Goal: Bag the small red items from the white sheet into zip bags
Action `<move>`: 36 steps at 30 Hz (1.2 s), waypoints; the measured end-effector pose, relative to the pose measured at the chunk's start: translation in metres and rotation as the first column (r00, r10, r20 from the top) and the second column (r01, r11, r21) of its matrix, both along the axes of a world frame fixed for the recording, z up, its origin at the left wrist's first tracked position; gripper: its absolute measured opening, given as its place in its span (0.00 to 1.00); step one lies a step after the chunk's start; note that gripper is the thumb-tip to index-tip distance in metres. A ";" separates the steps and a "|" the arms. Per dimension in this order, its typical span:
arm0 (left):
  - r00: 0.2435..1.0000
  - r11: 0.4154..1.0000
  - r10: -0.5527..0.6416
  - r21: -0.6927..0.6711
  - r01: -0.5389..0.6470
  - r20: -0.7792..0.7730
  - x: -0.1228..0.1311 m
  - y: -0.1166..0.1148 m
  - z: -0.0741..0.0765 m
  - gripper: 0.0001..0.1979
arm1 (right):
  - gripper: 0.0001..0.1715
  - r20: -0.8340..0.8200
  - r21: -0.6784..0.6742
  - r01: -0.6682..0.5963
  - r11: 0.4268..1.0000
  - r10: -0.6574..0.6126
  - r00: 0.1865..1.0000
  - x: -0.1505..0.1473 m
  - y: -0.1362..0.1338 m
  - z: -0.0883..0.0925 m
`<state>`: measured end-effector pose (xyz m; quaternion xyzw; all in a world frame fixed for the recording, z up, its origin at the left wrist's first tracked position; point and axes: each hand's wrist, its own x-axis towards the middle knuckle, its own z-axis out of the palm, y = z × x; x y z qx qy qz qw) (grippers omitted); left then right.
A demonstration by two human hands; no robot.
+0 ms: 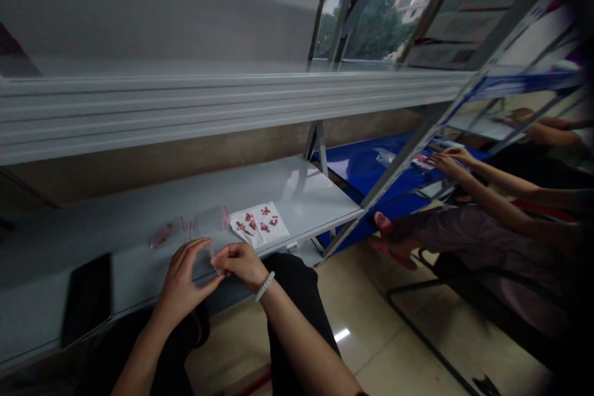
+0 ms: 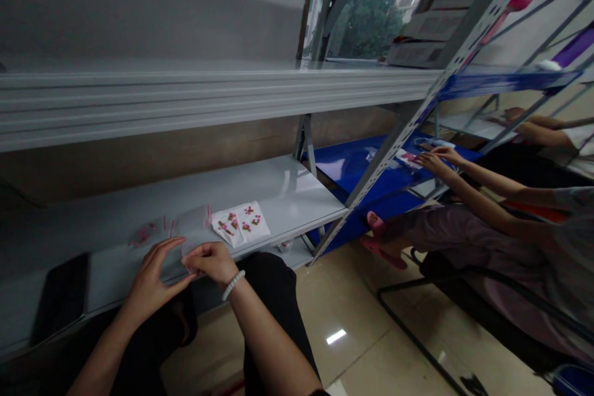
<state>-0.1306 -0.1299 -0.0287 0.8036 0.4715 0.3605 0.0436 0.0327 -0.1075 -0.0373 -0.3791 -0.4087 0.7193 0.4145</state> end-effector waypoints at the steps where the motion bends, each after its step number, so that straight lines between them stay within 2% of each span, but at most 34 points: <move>1: 1.000 1.000 -0.006 -0.011 0.006 0.016 0.001 -0.001 0.002 0.30 | 0.20 -0.007 -0.014 -0.020 1.000 0.020 1.000 0.002 0.000 0.001; 5: 0.996 0.999 -0.027 -0.033 0.030 0.087 0.005 -0.004 0.005 0.29 | 0.22 -0.049 -0.071 -0.088 0.994 0.085 0.995 0.009 0.001 0.006; 9: 0.983 0.998 -0.005 -0.058 0.015 0.182 0.009 -0.009 0.007 0.32 | 0.23 -0.065 -0.077 -0.065 0.995 0.061 0.996 0.008 -0.003 0.006; 10: 0.972 0.997 0.034 -0.074 -0.017 0.232 0.011 -0.011 0.008 0.29 | 0.23 -0.055 -0.063 -0.050 0.997 0.046 0.997 0.007 -0.004 0.007; 12: 0.938 0.983 0.126 -0.169 -0.073 0.323 0.013 -0.013 0.010 0.15 | 0.23 -0.017 0.005 -0.008 1.000 0.008 1.000 0.004 -0.007 0.009; 13: 0.922 0.967 0.161 -0.244 -0.076 0.353 0.014 -0.015 0.012 0.11 | 0.22 0.011 0.059 0.010 0.998 -0.011 1.000 0.002 -0.008 0.011; 16: 0.883 0.889 0.210 -0.458 0.005 0.419 0.014 -0.016 0.015 0.16 | 0.20 0.108 0.219 0.027 0.975 -0.052 0.993 -0.001 -0.011 0.019; 18: 0.856 0.845 0.228 -0.531 0.062 0.464 0.012 -0.017 0.014 0.17 | 0.19 0.155 0.269 -0.012 0.963 -0.031 0.987 -0.001 -0.013 0.024; 21: 0.830 0.806 0.271 -0.586 0.082 0.488 0.008 -0.020 0.011 0.16 | 0.20 0.153 0.260 -0.100 0.960 0.061 0.986 0.003 -0.014 0.026; 23: 0.820 0.781 0.287 -0.616 0.100 0.496 0.007 -0.022 0.010 0.15 | 0.21 0.100 0.201 -0.144 0.969 0.126 0.987 0.008 -0.014 0.024; 28: 0.832 0.719 0.186 -0.649 0.248 0.524 0.016 -0.021 0.015 0.14 | 0.23 -0.005 0.051 -0.162 0.986 0.162 0.987 0.021 -0.015 0.016; 33: 0.929 0.729 0.071 -0.655 0.200 0.362 0.028 -0.017 0.022 0.13 | 0.21 0.066 0.039 -0.096 0.995 0.093 0.993 0.034 -0.019 0.016; 36: 0.955 0.745 0.032 -0.644 0.175 0.296 0.035 -0.018 0.023 0.10 | 0.19 0.111 0.075 -0.050 0.996 0.041 0.993 0.041 -0.023 0.016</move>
